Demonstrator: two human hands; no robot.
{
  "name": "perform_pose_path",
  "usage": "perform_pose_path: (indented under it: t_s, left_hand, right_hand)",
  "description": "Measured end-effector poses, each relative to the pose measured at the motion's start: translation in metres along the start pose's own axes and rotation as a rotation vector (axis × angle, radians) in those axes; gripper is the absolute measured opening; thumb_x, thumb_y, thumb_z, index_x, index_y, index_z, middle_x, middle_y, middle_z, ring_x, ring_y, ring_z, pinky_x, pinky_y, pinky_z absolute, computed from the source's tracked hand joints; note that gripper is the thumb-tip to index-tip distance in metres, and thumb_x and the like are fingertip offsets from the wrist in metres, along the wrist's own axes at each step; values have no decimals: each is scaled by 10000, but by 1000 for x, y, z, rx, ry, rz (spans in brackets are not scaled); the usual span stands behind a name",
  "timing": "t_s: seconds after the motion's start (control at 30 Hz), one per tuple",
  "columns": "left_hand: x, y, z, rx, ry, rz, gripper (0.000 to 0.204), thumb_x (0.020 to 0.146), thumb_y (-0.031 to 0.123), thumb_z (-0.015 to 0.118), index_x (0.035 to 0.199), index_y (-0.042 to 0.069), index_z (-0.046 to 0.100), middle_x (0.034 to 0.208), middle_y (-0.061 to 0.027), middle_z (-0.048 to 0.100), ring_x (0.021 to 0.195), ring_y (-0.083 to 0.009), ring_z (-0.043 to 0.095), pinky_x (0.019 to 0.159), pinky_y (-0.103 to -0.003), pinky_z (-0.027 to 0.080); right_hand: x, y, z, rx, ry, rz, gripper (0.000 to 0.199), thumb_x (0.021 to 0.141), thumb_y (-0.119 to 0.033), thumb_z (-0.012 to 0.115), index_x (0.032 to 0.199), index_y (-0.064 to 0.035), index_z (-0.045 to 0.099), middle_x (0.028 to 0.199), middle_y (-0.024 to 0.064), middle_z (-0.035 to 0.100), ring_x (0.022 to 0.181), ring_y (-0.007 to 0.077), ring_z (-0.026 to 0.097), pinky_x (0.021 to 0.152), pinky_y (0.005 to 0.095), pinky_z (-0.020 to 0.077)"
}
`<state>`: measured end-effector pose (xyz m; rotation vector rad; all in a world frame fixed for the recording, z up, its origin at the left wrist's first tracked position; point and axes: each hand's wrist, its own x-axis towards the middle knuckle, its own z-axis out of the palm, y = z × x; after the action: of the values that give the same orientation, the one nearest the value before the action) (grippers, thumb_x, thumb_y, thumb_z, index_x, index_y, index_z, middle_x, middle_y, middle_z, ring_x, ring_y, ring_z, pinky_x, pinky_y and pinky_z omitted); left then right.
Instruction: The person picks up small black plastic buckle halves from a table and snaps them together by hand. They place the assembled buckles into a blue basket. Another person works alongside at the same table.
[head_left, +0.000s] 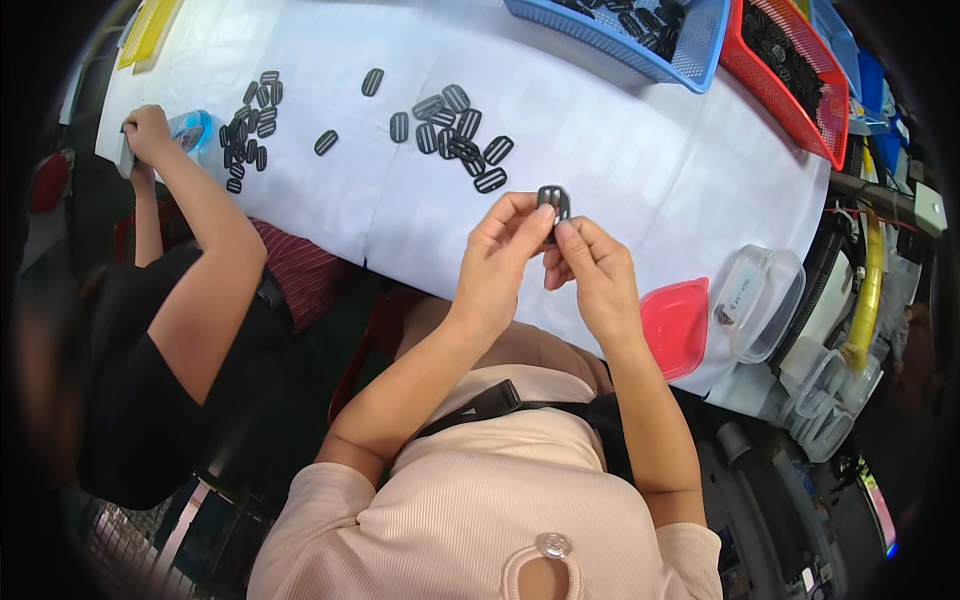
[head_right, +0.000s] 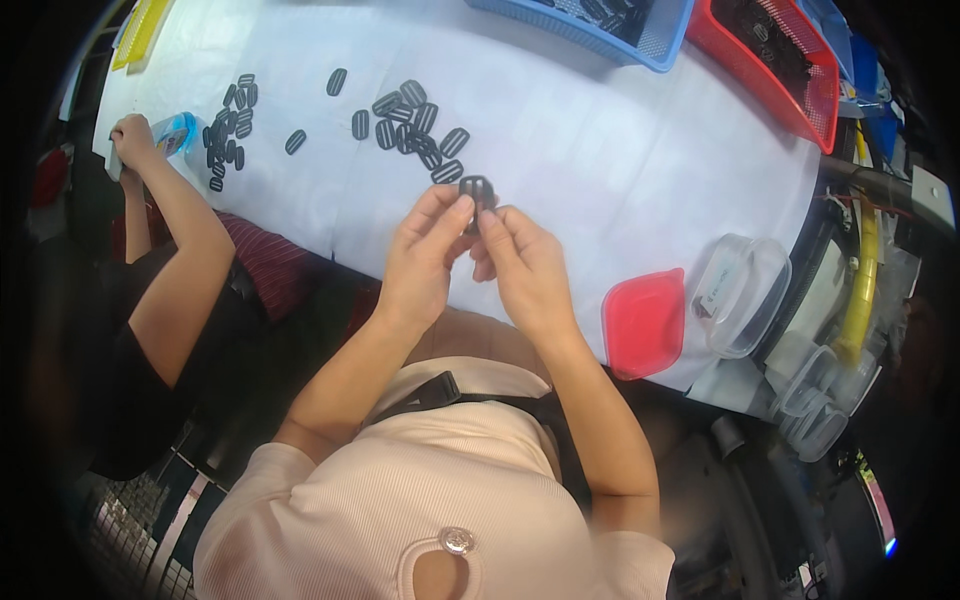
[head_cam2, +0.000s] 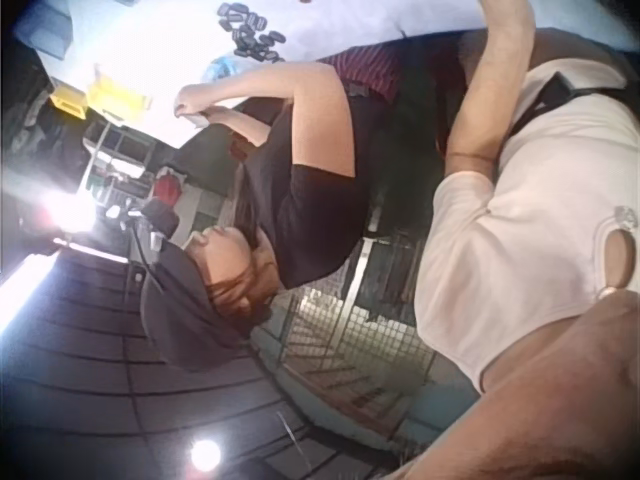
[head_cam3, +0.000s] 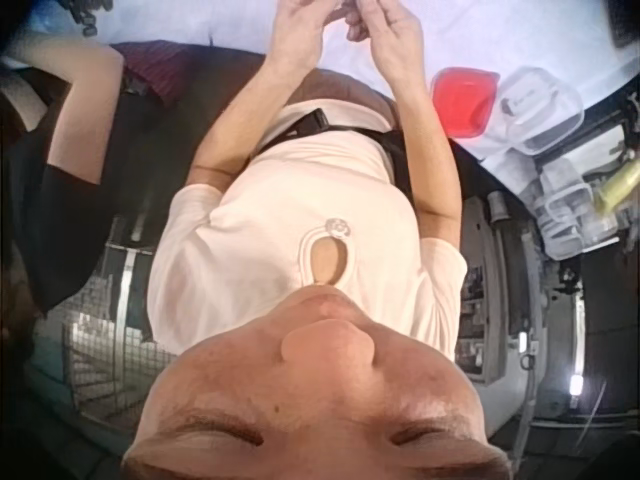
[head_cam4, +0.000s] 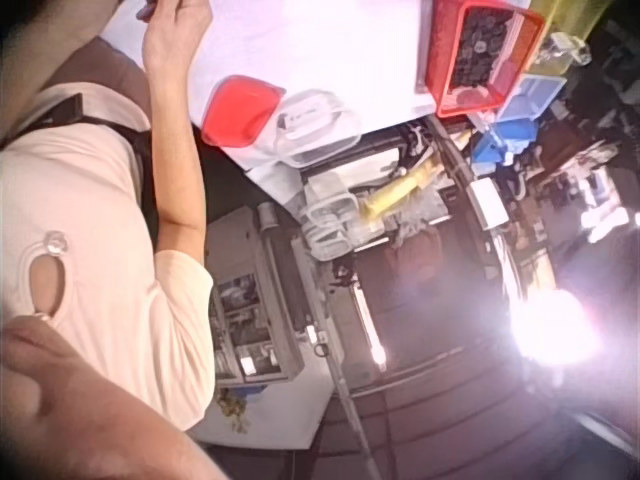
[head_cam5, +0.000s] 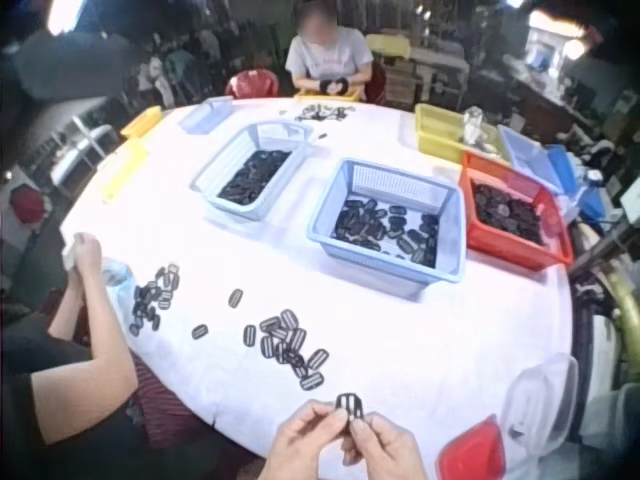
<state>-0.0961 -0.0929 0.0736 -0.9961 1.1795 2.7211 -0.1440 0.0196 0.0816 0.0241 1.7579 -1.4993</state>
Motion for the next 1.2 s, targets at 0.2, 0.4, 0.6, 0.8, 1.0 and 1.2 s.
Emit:
perform_pose_path:
  t_s: [0.2, 0.4, 0.6, 0.8, 1.0, 1.2]
  left_hand:
    - [6, 8, -16, 164, 54, 130, 281, 976, 182, 396, 1173, 2, 485, 1021, -131, 621, 880, -160, 605, 694, -295, 473]
    - [2, 5, -40, 295, 92, 71, 185, 963, 159, 389, 1079, 48, 480, 945, -114, 617, 564, -86, 451, 498, -197, 367]
    - [-7, 11, -28, 265, -48, -43, 301, 955, 131, 420, 1237, 29, 451, 1043, -103, 577, 649, -65, 430, 557, -189, 368]
    - [-9, 25, -21, 235, -82, -38, 316, 969, 154, 381, 1225, -14, 456, 1126, -142, 584, 703, -79, 477, 621, -206, 391]
    - [-16, 29, -9, 349, -62, 4, 204, 983, 172, 369, 963, 15, 497, 815, -93, 651, 567, -62, 502, 500, -188, 396]
    - [-27, 30, 3, 561, 32, 69, 188, 967, 153, 400, 892, 13, 501, 613, -36, 562, 489, -48, 440, 450, -207, 351]
  right_hand:
    - [-37, -75, -7, -490, 193, -501, 146, 844, -76, 550, 889, 32, 638, 749, 129, 591, 617, 224, 559, 591, 314, 443]
    - [-93, -159, -17, -251, -301, -771, 103, 788, -10, 576, 863, 23, 639, 800, 114, 592, 648, 208, 551, 594, 278, 427]
    - [-90, -152, -40, -154, -404, -813, 170, 775, -20, 588, 936, 4, 637, 839, 122, 585, 696, 214, 552, 622, 289, 426]
    - [-81, -148, -40, -122, -357, -858, 250, 763, -30, 600, 1010, -15, 635, 879, 130, 578, 744, 219, 553, 651, 300, 426]
    - [-36, -67, -16, -501, 169, -745, 334, 750, -40, 612, 1083, -35, 632, 919, 137, 571, 792, 225, 554, 679, 310, 426]
    - [-25, -18, 11, -1355, 265, -727, 512, 744, -99, 571, 1251, -54, 510, 1142, 37, 491, 956, 196, 492, 850, 484, 357]
